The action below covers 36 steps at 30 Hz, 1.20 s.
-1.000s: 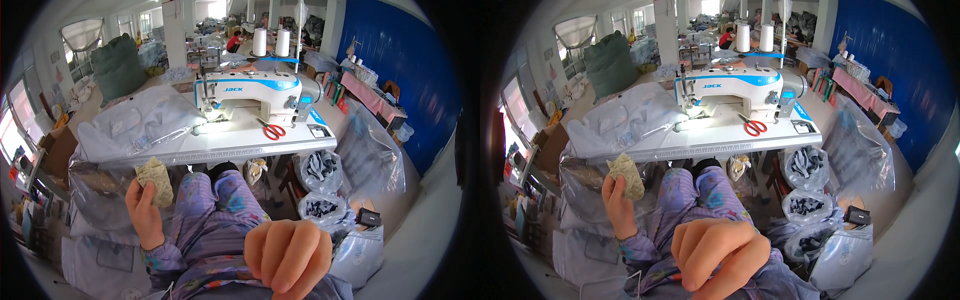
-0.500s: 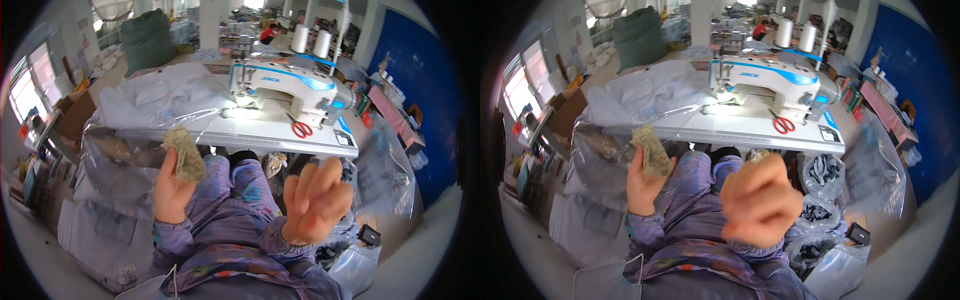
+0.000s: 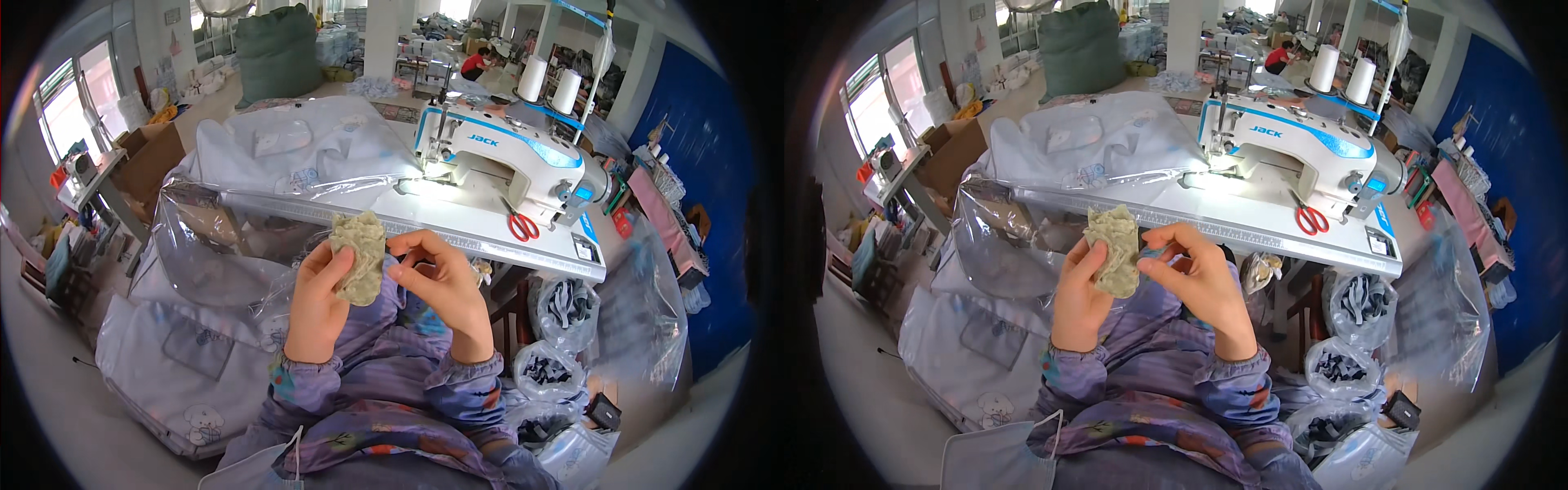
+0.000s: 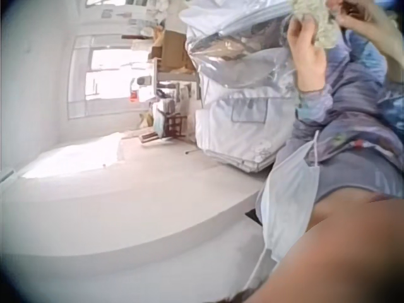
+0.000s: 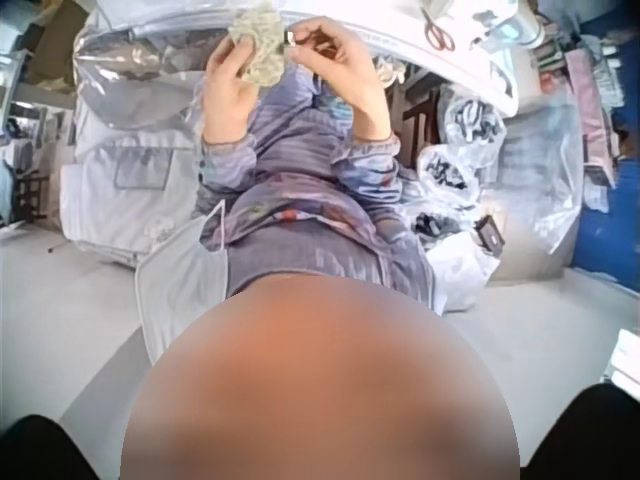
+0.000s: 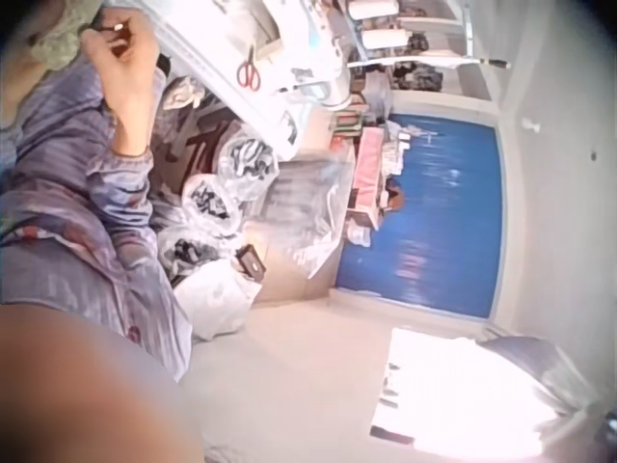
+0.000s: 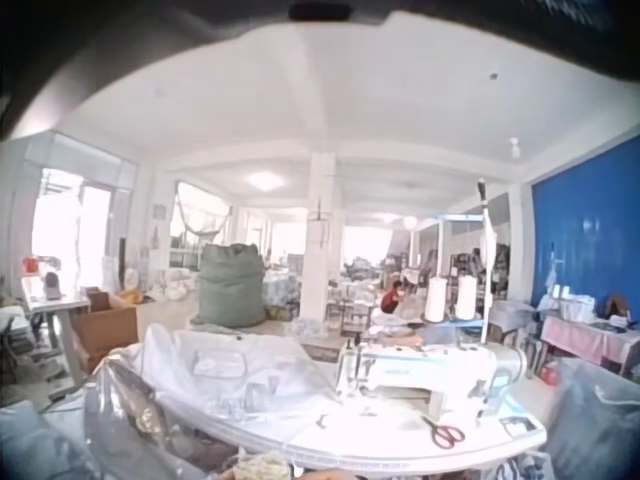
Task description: Manually inspecting and removing loose threads or small imperfections from fabric components at a workstation.
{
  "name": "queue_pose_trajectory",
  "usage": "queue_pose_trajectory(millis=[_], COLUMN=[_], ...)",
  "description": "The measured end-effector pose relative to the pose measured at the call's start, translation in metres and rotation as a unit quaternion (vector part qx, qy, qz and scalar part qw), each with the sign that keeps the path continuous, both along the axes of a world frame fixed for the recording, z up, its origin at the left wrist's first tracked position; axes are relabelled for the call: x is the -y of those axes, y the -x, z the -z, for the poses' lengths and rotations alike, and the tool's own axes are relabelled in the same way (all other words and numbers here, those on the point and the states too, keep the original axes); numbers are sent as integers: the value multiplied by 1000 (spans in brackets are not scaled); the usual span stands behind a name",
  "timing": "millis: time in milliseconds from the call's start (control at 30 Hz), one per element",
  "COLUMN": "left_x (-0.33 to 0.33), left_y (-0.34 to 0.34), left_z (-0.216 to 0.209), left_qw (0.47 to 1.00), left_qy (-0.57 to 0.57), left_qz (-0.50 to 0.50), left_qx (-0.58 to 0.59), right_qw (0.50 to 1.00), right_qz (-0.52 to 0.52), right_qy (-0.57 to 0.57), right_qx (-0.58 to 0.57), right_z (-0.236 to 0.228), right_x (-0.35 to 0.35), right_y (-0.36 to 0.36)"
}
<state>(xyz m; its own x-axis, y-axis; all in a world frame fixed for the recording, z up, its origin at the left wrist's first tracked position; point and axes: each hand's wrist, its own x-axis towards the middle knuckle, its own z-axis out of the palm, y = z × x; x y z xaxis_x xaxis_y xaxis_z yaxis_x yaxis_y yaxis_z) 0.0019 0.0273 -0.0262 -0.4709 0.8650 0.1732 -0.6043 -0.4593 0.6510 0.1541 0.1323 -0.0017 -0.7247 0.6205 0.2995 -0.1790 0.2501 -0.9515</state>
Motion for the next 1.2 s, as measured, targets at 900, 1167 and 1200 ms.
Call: queue_pose_trajectory(millis=[900, 1167, 1200], left_x=[-11, -13, -12], left_y=[-21, -17, -14], left_z=[-3, 5, 7], left_qw=[986, 960, 940], left_qy=[-15, 17, 52], left_qz=[-72, -204, -247], left_qx=[-148, -190, -228], right_qw=[939, 979, 980], right_qz=[-36, 32, 29], right_qy=[254, 117, 116], right_qx=[-229, -162, -161], right_z=[26, 21, 17], right_x=[-7, -6, -5], right_y=[23, 19, 17])
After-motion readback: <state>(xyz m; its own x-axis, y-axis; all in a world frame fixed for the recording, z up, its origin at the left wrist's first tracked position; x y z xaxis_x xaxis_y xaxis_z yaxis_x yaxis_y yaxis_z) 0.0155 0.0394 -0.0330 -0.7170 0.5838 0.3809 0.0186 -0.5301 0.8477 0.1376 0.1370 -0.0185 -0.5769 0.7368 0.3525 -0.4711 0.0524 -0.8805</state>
